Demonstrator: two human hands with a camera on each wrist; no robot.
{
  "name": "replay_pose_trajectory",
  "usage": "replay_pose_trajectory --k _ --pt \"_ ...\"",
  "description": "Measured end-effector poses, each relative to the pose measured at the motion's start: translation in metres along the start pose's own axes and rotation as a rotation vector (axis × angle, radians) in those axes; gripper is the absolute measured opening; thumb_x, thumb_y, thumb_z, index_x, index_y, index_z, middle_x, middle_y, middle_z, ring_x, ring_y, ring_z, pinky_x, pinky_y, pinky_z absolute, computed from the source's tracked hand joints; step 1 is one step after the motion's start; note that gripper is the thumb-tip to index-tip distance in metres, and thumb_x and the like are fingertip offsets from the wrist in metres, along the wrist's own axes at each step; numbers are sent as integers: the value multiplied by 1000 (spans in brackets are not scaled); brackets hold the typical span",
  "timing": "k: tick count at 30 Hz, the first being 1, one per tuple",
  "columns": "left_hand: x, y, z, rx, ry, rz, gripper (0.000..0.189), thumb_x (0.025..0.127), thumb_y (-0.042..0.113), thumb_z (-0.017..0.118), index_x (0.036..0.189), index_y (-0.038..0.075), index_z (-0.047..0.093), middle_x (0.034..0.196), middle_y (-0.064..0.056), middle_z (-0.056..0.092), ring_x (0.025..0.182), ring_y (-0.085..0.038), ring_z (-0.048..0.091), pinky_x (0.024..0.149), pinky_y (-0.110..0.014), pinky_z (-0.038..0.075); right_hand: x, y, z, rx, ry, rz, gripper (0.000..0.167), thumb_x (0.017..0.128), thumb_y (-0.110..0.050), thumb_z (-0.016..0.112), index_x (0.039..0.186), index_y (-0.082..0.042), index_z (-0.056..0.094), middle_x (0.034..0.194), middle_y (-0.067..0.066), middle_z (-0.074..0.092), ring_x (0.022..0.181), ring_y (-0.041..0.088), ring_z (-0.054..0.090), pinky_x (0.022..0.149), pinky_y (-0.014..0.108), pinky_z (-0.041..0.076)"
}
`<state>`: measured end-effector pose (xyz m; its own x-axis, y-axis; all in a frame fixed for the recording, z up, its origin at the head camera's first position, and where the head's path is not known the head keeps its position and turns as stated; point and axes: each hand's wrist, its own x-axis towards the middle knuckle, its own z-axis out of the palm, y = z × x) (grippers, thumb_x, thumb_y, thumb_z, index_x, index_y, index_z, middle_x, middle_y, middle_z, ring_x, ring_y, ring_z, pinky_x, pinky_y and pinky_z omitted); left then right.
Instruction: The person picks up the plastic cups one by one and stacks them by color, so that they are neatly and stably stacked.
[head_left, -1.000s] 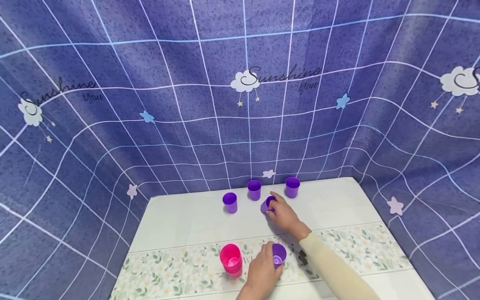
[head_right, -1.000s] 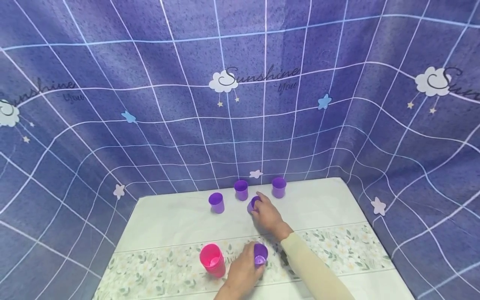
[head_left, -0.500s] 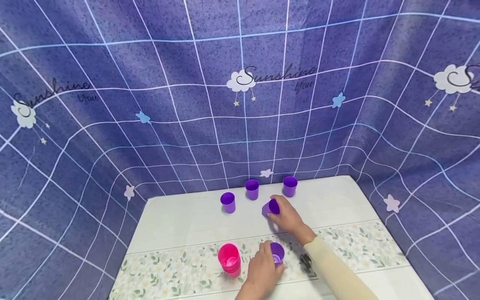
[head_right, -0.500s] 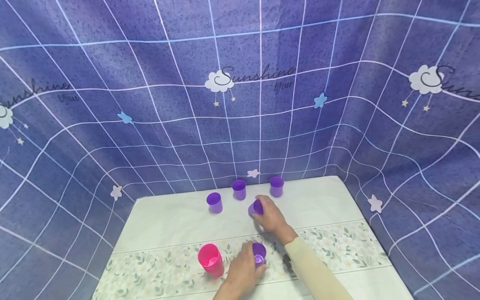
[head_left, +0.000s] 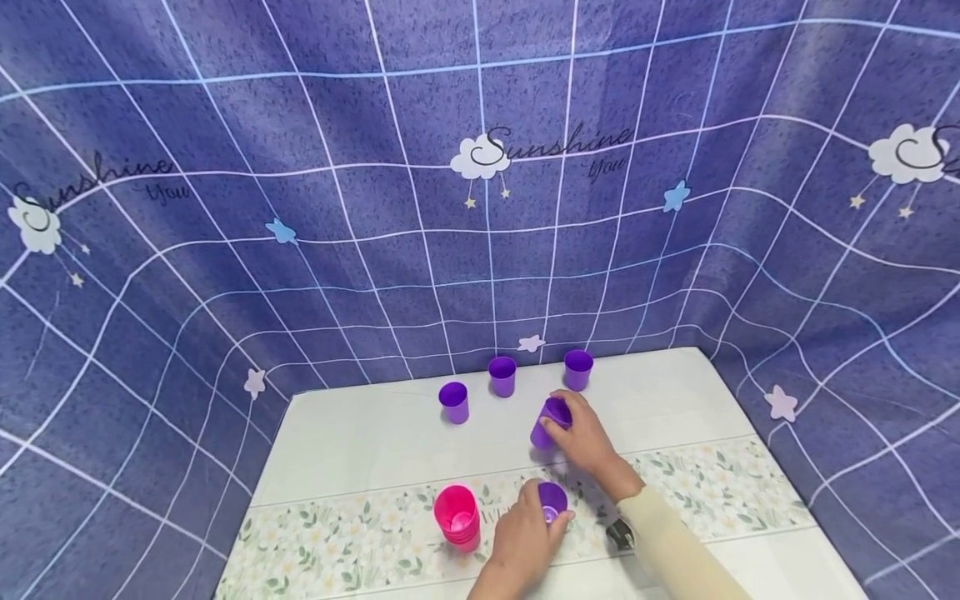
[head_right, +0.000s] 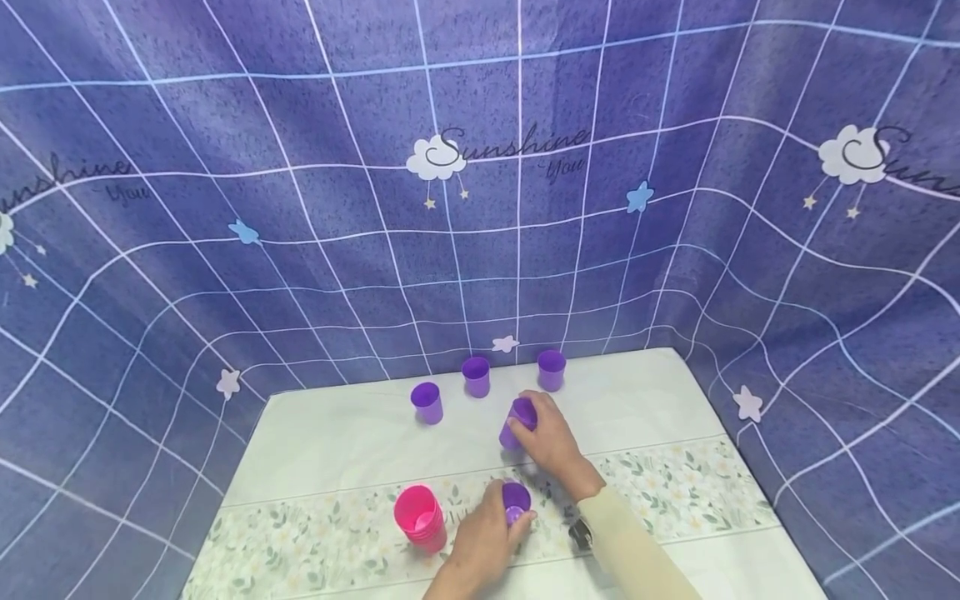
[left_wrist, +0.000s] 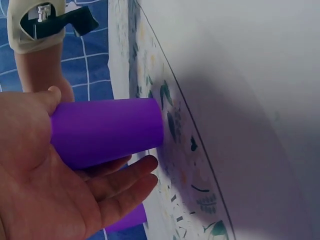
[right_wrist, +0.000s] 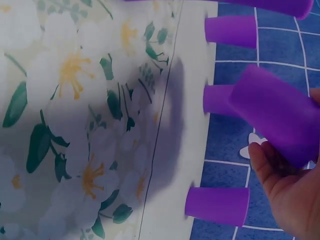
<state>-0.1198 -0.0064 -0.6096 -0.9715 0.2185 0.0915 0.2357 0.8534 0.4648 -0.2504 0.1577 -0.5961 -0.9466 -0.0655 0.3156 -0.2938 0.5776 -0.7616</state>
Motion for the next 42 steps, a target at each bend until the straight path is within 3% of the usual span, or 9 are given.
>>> replay_pose_trajectory --k 7,15,21,31,37,42 --pt "3 -2 2 -46 -37 -36 74 98 60 65 138 0 49 103 -19 75 88 -33 77 72 -43 61 -9 -10 -9 119 18 28 39 91 -7 64 130 -3 63 131 19 66 122 36 64 111 57 51" --pt "5 -3 2 -86 -48 -59 71 97 58 69 138 4 49 109 -18 76 91 -32 78 74 -42 62 -22 -18 -14 279 24 -28 37 85 -1 59 120 -5 68 118 16 72 103 13 63 95 27 53" --pt "8 -5 1 -116 -28 -60 62 95 55 73 127 7 53 100 -10 77 84 -26 77 69 -37 60 -33 -23 -12 369 -29 -95 38 85 0 55 120 -3 68 113 19 72 93 5 61 82 22 55" --pt "6 -6 4 -132 -12 -42 59 93 49 77 127 7 54 99 -10 78 83 -23 77 69 -34 60 -48 -17 -5 399 -30 -240 46 79 2 53 119 -3 74 110 19 72 92 6 61 75 25 55" --pt "5 -7 4 -144 -15 -29 60 92 48 77 129 7 53 99 -8 78 82 -20 77 69 -31 59 -58 -15 -2 454 -121 -269 46 75 0 53 117 -3 72 111 18 70 90 9 60 73 26 53" --pt "5 -9 4 -155 -28 -27 62 92 52 77 127 7 54 98 -5 77 81 -17 76 68 -29 59 -62 -15 0 467 -169 -339 45 74 -3 55 116 -3 70 109 21 68 92 15 62 74 26 54"
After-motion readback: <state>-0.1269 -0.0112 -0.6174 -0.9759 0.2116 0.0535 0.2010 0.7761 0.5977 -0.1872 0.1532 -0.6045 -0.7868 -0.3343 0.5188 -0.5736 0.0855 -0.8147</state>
